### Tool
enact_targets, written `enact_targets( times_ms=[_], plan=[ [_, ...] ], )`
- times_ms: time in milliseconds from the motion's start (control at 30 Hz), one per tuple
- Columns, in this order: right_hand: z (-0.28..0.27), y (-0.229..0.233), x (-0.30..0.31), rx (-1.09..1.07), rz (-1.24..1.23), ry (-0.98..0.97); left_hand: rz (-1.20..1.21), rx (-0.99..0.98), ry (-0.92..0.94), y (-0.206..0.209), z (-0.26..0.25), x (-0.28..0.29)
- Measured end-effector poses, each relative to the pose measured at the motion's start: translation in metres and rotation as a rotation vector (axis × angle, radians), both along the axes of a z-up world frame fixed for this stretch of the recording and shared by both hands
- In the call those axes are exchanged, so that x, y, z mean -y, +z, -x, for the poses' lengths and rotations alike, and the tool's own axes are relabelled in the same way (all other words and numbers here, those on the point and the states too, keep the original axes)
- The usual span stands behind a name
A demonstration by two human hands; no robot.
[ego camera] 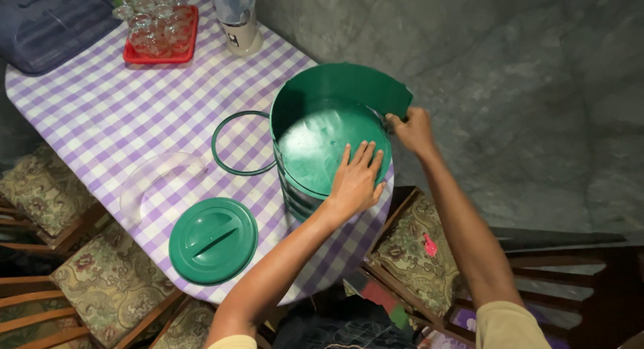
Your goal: The person disassembles a green cylindrical container on a table by removing the lid, a clear plastic ring, and a green plastic band. The person then removes the main body and places the parts on the table.
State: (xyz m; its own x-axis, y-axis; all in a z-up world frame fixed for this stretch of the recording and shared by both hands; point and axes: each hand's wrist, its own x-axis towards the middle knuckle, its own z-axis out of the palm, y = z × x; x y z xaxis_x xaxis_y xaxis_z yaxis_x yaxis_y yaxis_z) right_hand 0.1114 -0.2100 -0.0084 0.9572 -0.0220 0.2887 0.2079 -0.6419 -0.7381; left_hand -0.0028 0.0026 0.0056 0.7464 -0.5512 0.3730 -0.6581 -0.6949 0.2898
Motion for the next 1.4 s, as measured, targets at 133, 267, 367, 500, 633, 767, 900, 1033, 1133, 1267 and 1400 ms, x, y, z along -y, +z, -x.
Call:
enact_targets(
  times_ms=[133, 267, 367, 500, 633, 767, 900, 1033, 1133, 1267, 1400],
  plan=[
    [0.011, -0.001, 0.0, 0.038, -0.03, 0.086, 0.099, -0.018, -0.02, 0.001, 0.001, -0.004],
    [0.022, 0.024, 0.001, 0.28, -0.165, 0.097, 0.448, 0.116, -0.001, -0.027, 0.02, -0.024],
    [0.034, 0.053, -0.013, 0.492, -0.061, -0.119, 0.659, 0.225, 0.109, -0.057, 0.037, -0.048],
    [0.049, 0.089, -0.063, 0.363, 0.085, 0.13, 0.989, 0.014, 0.395, -0.077, 0.055, -0.084],
    [0.067, 0.096, -0.134, 0.161, 0.093, 0.571, 1.082, 0.147, 0.45, -0.068, 0.049, -0.109],
    [0.075, 0.085, -0.187, 0.074, 0.22, 0.658, 1.066, -0.118, 0.377, -0.065, 0.032, -0.127],
    [0.079, 0.067, -0.213, 0.033, 0.329, 0.561, 1.071, -0.21, 0.191, -0.074, 0.016, -0.14],
    [0.083, 0.052, -0.224, 0.043, 0.422, 0.454, 0.972, -0.218, 0.157, -0.088, 0.001, -0.142],
    [0.083, 0.043, -0.227, -0.012, 0.438, 0.386, 0.929, -0.216, 0.162, -0.095, -0.005, -0.144],
    [0.078, 0.03, -0.233, -0.017, 0.531, 0.315, 0.871, -0.213, 0.159, -0.098, -0.006, -0.149],
    [0.067, 0.022, -0.234, -0.012, 0.519, 0.355, 0.838, -0.264, 0.172, -0.098, -0.008, -0.15]
  ],
)
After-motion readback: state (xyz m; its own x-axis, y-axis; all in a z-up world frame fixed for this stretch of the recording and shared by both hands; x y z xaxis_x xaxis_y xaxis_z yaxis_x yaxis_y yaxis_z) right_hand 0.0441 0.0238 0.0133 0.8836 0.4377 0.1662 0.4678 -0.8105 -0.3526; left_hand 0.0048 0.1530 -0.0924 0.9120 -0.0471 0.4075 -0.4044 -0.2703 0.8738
